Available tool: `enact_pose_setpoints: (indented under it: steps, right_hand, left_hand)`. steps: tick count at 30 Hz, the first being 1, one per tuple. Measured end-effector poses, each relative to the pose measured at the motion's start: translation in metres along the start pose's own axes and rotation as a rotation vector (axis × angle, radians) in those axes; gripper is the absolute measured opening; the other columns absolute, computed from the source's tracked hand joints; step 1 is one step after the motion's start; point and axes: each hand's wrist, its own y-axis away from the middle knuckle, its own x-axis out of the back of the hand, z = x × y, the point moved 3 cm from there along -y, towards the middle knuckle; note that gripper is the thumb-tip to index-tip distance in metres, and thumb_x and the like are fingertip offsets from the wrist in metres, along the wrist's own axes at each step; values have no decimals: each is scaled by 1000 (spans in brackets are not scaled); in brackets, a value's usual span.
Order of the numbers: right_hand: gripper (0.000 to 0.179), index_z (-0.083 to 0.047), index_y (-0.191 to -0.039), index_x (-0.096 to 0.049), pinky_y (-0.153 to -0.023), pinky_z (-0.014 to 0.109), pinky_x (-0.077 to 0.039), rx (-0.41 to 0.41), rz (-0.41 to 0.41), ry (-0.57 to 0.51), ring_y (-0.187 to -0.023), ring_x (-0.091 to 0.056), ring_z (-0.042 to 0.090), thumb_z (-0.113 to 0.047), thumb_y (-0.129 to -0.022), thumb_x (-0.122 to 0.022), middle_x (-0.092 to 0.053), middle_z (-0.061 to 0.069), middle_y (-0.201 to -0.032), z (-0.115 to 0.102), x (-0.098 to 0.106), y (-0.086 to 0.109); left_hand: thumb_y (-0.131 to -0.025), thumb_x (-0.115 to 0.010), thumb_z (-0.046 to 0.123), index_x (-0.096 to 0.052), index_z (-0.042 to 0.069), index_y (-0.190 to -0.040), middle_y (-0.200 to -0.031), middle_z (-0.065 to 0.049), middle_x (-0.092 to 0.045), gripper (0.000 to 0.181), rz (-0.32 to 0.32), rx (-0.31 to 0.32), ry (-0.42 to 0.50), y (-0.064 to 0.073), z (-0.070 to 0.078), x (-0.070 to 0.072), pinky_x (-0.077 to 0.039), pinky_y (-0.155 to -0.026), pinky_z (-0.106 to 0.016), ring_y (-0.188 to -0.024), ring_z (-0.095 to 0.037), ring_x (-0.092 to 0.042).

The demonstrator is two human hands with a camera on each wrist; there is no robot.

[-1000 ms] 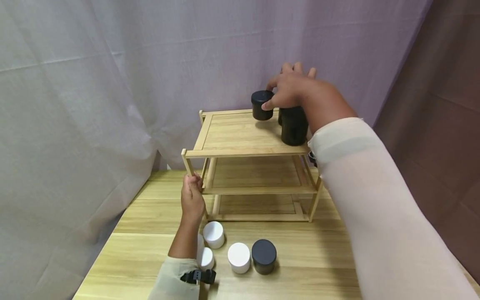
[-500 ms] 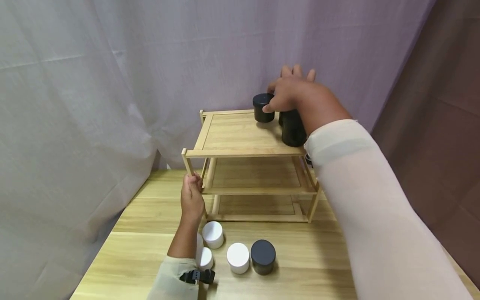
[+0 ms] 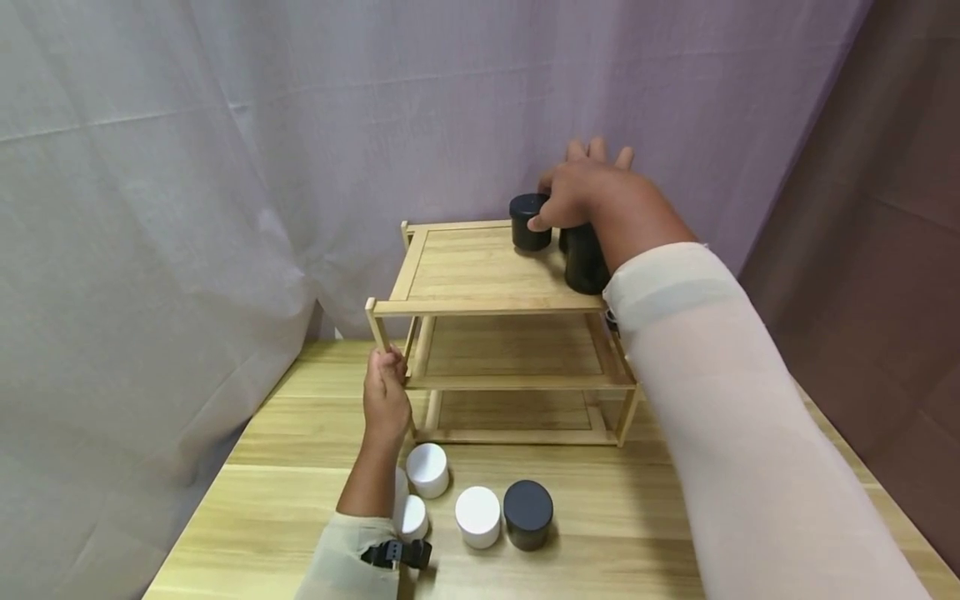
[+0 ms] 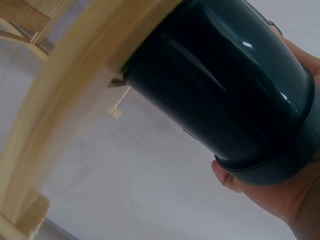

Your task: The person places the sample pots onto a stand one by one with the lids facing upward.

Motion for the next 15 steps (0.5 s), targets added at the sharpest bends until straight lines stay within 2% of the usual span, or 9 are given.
enact_pose_setpoints:
  steps: [8,13,15]
  right_hand:
    - [78,-13,-166,-40,-118,88,1,-20,-4,12,-147,-11,59,-59,-105,-58,-16,35,-161,-1,-4,0]
    - [78,-13,-166,-41,-118,87,5,-39,-9,8,-145,-11,57,-58,-105,-59,-19,33,-157,-2,-4,0]
    - [78,-13,-166,-42,-118,86,5,-43,-12,5,-144,-12,56,-58,-105,-59,-21,32,-155,-3,-5,0]
  left_hand:
    - [-116,-34,40,-52,-10,-115,-83,-5,-44,53,-5,0,-32,1,-1,0,-35,-67,-22,-73,-9,-38]
    - [-115,-33,42,-54,-5,-114,-85,-5,-44,51,-6,10,-25,0,1,0,-36,-69,-22,-74,-9,-39]
    - [-116,-33,40,-53,-7,-115,-85,-5,-45,51,-7,11,-27,1,1,0,-36,-69,-22,-74,-9,-39]
